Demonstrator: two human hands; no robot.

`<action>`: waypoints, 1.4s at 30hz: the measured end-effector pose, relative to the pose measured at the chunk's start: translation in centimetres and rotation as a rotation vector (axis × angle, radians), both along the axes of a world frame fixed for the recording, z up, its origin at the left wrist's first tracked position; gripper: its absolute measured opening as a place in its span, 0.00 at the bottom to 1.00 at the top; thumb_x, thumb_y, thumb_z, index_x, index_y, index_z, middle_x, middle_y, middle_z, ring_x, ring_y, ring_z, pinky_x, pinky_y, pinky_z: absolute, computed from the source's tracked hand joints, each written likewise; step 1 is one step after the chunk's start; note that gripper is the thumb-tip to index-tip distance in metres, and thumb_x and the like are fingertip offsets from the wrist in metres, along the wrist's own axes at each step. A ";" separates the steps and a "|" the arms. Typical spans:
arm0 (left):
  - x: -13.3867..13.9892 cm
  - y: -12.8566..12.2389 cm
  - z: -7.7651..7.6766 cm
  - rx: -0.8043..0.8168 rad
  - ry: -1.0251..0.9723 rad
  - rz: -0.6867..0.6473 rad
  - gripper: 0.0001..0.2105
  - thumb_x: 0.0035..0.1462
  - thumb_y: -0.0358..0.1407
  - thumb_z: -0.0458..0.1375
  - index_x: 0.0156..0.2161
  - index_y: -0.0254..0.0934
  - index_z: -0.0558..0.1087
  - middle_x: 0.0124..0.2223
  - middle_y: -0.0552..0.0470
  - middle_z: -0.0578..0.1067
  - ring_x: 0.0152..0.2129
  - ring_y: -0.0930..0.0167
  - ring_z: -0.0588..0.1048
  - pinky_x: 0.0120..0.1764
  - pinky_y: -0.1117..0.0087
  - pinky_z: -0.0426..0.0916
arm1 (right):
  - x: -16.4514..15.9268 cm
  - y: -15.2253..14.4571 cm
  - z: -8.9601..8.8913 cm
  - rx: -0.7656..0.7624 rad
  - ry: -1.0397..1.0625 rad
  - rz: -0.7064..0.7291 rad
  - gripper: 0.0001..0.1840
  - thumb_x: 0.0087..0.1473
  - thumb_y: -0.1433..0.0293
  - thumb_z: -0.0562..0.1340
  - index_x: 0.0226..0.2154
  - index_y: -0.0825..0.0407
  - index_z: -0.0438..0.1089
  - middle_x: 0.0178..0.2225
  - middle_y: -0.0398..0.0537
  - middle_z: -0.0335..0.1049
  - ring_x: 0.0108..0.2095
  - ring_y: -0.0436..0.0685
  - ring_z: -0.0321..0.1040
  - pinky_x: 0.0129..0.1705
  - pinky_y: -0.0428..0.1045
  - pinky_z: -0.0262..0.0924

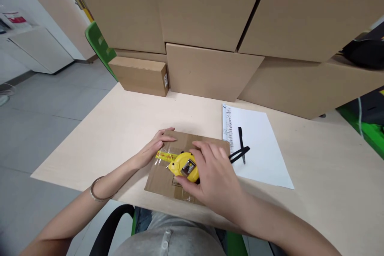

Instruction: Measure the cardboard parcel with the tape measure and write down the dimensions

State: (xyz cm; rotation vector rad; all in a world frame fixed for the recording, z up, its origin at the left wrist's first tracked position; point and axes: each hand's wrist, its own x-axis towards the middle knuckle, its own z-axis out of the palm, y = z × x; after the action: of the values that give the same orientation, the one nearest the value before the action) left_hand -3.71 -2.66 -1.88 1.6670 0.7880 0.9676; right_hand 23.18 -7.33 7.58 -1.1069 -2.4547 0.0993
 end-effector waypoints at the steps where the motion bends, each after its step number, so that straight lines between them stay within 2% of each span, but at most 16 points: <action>1: 0.1 -0.1 0.0 -0.014 -0.009 0.011 0.22 0.75 0.49 0.44 0.61 0.49 0.75 0.69 0.47 0.62 0.71 0.57 0.54 0.73 0.48 0.47 | -0.4 0.0 -0.1 -0.042 0.013 0.016 0.27 0.64 0.49 0.61 0.49 0.56 0.69 0.50 0.66 0.74 0.49 0.73 0.73 0.47 0.67 0.69; 4: 0.1 -0.5 0.1 -0.060 -0.027 0.030 0.26 0.75 0.50 0.39 0.60 0.47 0.76 0.69 0.48 0.63 0.70 0.57 0.56 0.74 0.50 0.44 | -1.2 0.6 -0.2 -0.182 0.131 0.116 0.24 0.65 0.54 0.64 0.53 0.53 0.62 0.46 0.59 0.76 0.44 0.66 0.76 0.43 0.61 0.73; 6: 0.2 -0.6 0.1 -0.106 -0.060 0.032 0.27 0.75 0.51 0.39 0.58 0.45 0.77 0.67 0.48 0.65 0.69 0.56 0.57 0.73 0.50 0.43 | -1.8 1.4 0.1 -0.205 0.219 0.223 0.19 0.67 0.60 0.62 0.54 0.50 0.59 0.44 0.55 0.74 0.42 0.62 0.77 0.41 0.58 0.74; 8: 0.3 -0.6 0.0 -0.173 -0.135 0.034 0.26 0.74 0.52 0.41 0.58 0.44 0.76 0.64 0.47 0.69 0.67 0.56 0.61 0.72 0.50 0.48 | -2.7 2.5 0.6 -0.182 0.269 0.330 0.16 0.69 0.65 0.60 0.56 0.48 0.59 0.46 0.55 0.72 0.44 0.61 0.76 0.43 0.57 0.74; 10: 0.5 -0.5 -0.1 -0.210 -0.200 0.043 0.25 0.72 0.54 0.43 0.59 0.44 0.73 0.62 0.46 0.72 0.64 0.56 0.65 0.70 0.50 0.53 | -3.7 3.4 1.1 -0.183 0.263 0.385 0.18 0.69 0.68 0.60 0.59 0.47 0.60 0.48 0.55 0.70 0.48 0.61 0.75 0.47 0.59 0.75; 15: 0.6 -0.3 0.2 -0.126 -0.163 0.035 0.31 0.69 0.62 0.40 0.60 0.43 0.70 0.63 0.43 0.71 0.65 0.55 0.64 0.70 0.52 0.53 | -5.1 3.9 1.3 -0.236 0.151 0.407 0.21 0.68 0.71 0.60 0.62 0.49 0.66 0.52 0.56 0.70 0.53 0.62 0.74 0.54 0.59 0.73; 18: 0.1 -0.5 1.1 -0.087 -0.041 -0.017 0.28 0.70 0.59 0.46 0.62 0.43 0.69 0.67 0.43 0.66 0.68 0.55 0.58 0.72 0.49 0.48 | -4.3 3.5 0.9 -0.265 0.181 0.369 0.20 0.69 0.70 0.60 0.62 0.47 0.67 0.50 0.53 0.71 0.50 0.59 0.75 0.53 0.57 0.74; 21: -0.6 -0.6 1.6 -0.044 0.069 -0.081 0.24 0.69 0.55 0.53 0.62 0.45 0.72 0.66 0.43 0.64 0.68 0.53 0.56 0.71 0.45 0.46 | -1.6 2.8 0.9 -0.310 0.225 0.279 0.20 0.68 0.69 0.61 0.60 0.44 0.69 0.48 0.51 0.73 0.45 0.57 0.77 0.47 0.53 0.75; 27: -1.1 0.2 0.8 0.009 0.045 -0.127 0.22 0.70 0.52 0.54 0.63 0.49 0.72 0.62 0.45 0.65 0.65 0.53 0.59 0.69 0.43 0.50 | 9.1 0.4 1.1 -0.348 0.246 -0.027 0.20 0.63 0.66 0.67 0.56 0.33 0.73 0.50 0.47 0.76 0.48 0.62 0.76 0.46 0.55 0.74; 31: -1.0 0.3 0.8 0.018 0.052 -0.114 0.23 0.69 0.54 0.54 0.62 0.47 0.73 0.58 0.44 0.68 0.62 0.52 0.62 0.68 0.40 0.51 | 14.0 -1.1 -0.4 -0.321 0.308 -0.203 0.16 0.61 0.61 0.69 0.52 0.34 0.75 0.51 0.47 0.75 0.50 0.65 0.74 0.48 0.58 0.73; 34: -1.0 0.3 1.1 0.021 0.083 -0.085 0.23 0.68 0.55 0.54 0.61 0.47 0.74 0.54 0.44 0.70 0.62 0.51 0.61 0.69 0.39 0.47 | 14.6 -1.7 -1.8 -0.363 0.339 -0.246 0.16 0.60 0.61 0.69 0.51 0.37 0.76 0.51 0.48 0.75 0.51 0.65 0.74 0.49 0.59 0.73; 36: -0.9 0.3 1.1 0.026 0.091 -0.072 0.23 0.68 0.54 0.54 0.60 0.48 0.74 0.53 0.44 0.71 0.61 0.50 0.61 0.69 0.39 0.48 | 14.4 -1.8 -2.1 -0.369 0.360 -0.275 0.15 0.60 0.60 0.69 0.50 0.38 0.77 0.51 0.49 0.76 0.50 0.65 0.75 0.46 0.58 0.75; 38: -0.9 0.3 1.1 0.033 0.088 -0.071 0.23 0.68 0.54 0.54 0.61 0.48 0.74 0.51 0.44 0.71 0.58 0.51 0.63 0.67 0.39 0.52 | 14.3 -1.8 -1.9 -0.362 0.369 -0.290 0.14 0.59 0.59 0.69 0.48 0.40 0.78 0.50 0.50 0.77 0.50 0.66 0.76 0.44 0.57 0.76; 40: -1.0 0.3 1.1 0.031 0.092 -0.075 0.23 0.68 0.54 0.53 0.61 0.48 0.74 0.51 0.44 0.70 0.57 0.52 0.64 0.66 0.40 0.53 | 13.9 -1.6 -1.2 -0.356 0.351 -0.281 0.15 0.58 0.58 0.70 0.48 0.40 0.79 0.49 0.50 0.78 0.49 0.67 0.77 0.45 0.59 0.76; 42: -1.0 0.3 1.2 0.024 0.094 -0.078 0.23 0.68 0.54 0.54 0.60 0.48 0.74 0.53 0.45 0.70 0.59 0.52 0.62 0.68 0.41 0.50 | 12.7 -1.0 -0.3 -0.356 0.331 -0.284 0.23 0.57 0.56 0.71 0.55 0.41 0.76 0.53 0.52 0.77 0.51 0.68 0.76 0.48 0.61 0.76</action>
State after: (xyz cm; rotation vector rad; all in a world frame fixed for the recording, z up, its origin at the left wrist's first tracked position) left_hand -4.71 -2.32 -0.67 1.7612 0.7701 0.8520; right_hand 35.90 -8.29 7.30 -1.4448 -2.0113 0.5986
